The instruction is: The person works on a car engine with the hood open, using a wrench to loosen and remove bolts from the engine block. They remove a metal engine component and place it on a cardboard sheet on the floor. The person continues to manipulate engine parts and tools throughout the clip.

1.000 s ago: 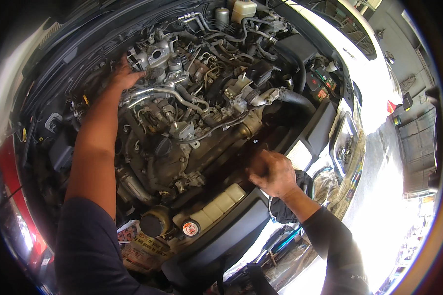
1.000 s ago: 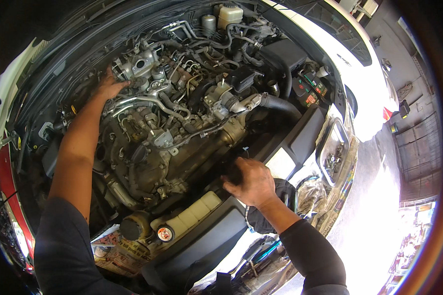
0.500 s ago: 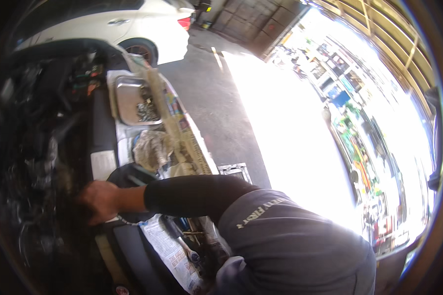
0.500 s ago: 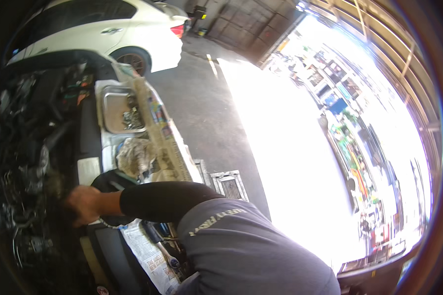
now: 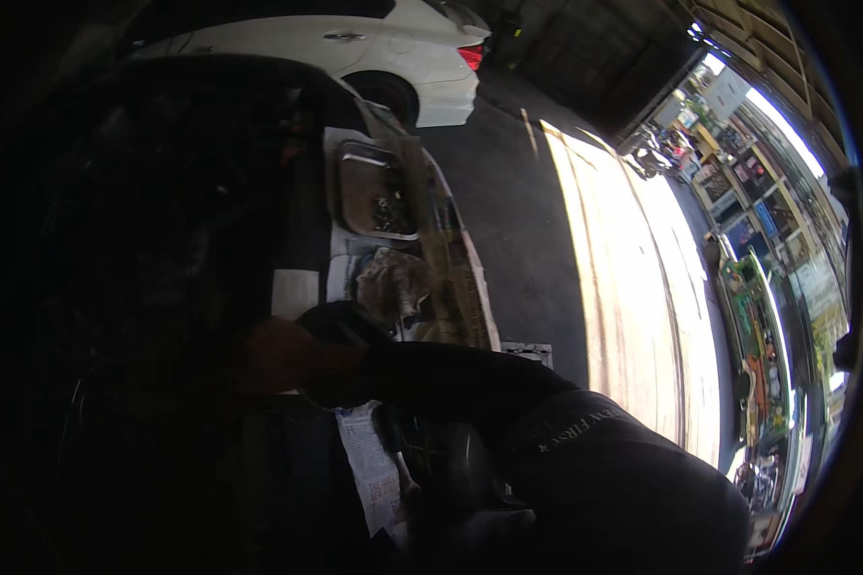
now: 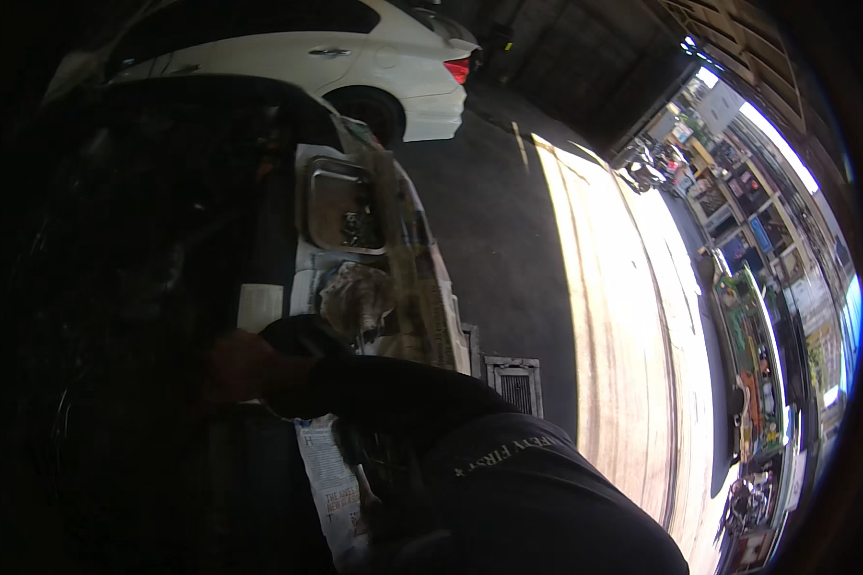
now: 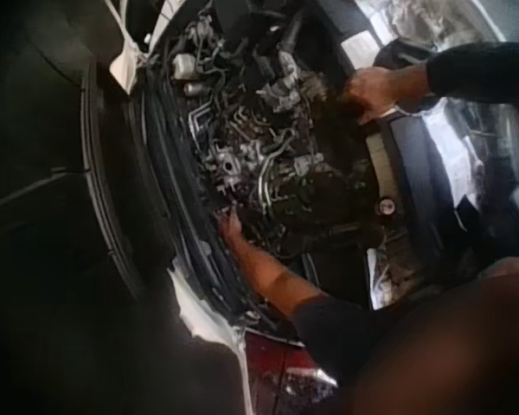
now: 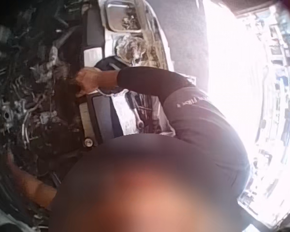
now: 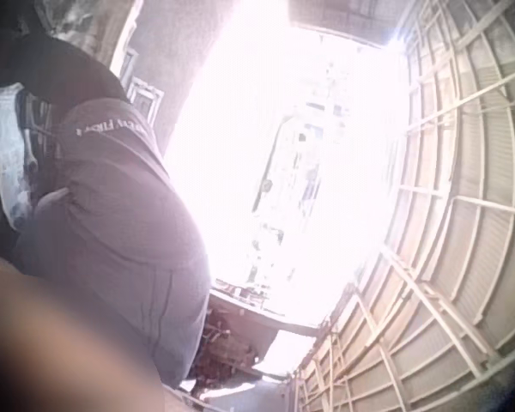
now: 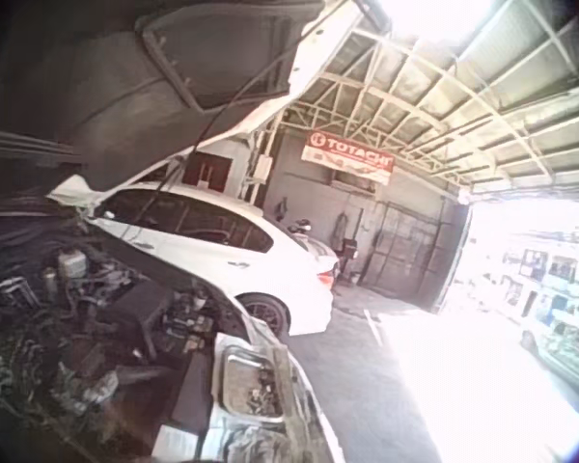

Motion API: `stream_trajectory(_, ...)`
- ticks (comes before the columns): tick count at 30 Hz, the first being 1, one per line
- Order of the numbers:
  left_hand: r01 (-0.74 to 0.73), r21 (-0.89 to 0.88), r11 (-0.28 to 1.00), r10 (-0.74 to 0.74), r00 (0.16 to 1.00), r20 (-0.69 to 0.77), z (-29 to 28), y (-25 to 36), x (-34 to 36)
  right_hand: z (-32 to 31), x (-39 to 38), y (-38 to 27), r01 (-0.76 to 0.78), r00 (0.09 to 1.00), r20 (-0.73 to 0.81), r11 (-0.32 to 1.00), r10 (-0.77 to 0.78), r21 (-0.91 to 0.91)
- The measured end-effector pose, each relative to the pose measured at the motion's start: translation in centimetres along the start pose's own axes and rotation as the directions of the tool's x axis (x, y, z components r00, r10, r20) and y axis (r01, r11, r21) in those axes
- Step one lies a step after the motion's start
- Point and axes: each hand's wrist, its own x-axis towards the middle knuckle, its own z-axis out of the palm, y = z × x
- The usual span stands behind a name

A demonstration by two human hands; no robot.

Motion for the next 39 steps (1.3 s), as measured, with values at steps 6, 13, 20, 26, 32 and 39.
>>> stream_trajectory(6, -0.004, 0.03, 1.0, 0.005, 1.0, -0.022, -10.1, 7.2, -15.8, 1.5, 0.6, 1.3, 0.224, 0.961, -0.18, 0.972, -0.209, 0.071)
stream_trajectory(13, -0.223, -0.254, 0.941, 0.162, 0.957, -0.239, -17.1, 19.5, -32.2, 0.8, -0.3, 0.8, 0.182, 0.967, -0.17, 0.981, -0.19, -0.063)
stream_trajectory(20, -0.079, -0.147, 0.986, 0.066, 0.994, -0.09, -18.8, 21.3, -55.0, 1.9, 1.2, 1.9, 0.183, 0.979, -0.043, 0.958, -0.197, -0.222)
stream_trajectory(26, -0.053, -0.445, 0.894, -0.045, 0.978, -0.206, -17.1, 24.2, -73.4, 0.5, 0.1, 0.6, 0.112, 0.99, -0.072, 0.981, -0.125, -0.159)
stream_trajectory(32, 0.156, -0.726, 0.67, -0.423, 0.884, -0.201, -14.6, 28.8, -88.8, 0.5, 0.6, 0.9, 0.157, 0.981, -0.074, 0.953, -0.182, -0.26)
stream_trajectory(39, 0.231, -0.931, 0.282, -0.707, 0.707, -0.038, -11.3, 34.6, -102.7, 2.9, 4.1, 5.8, 0.242, 0.942, -0.152, 0.919, -0.299, -0.31)
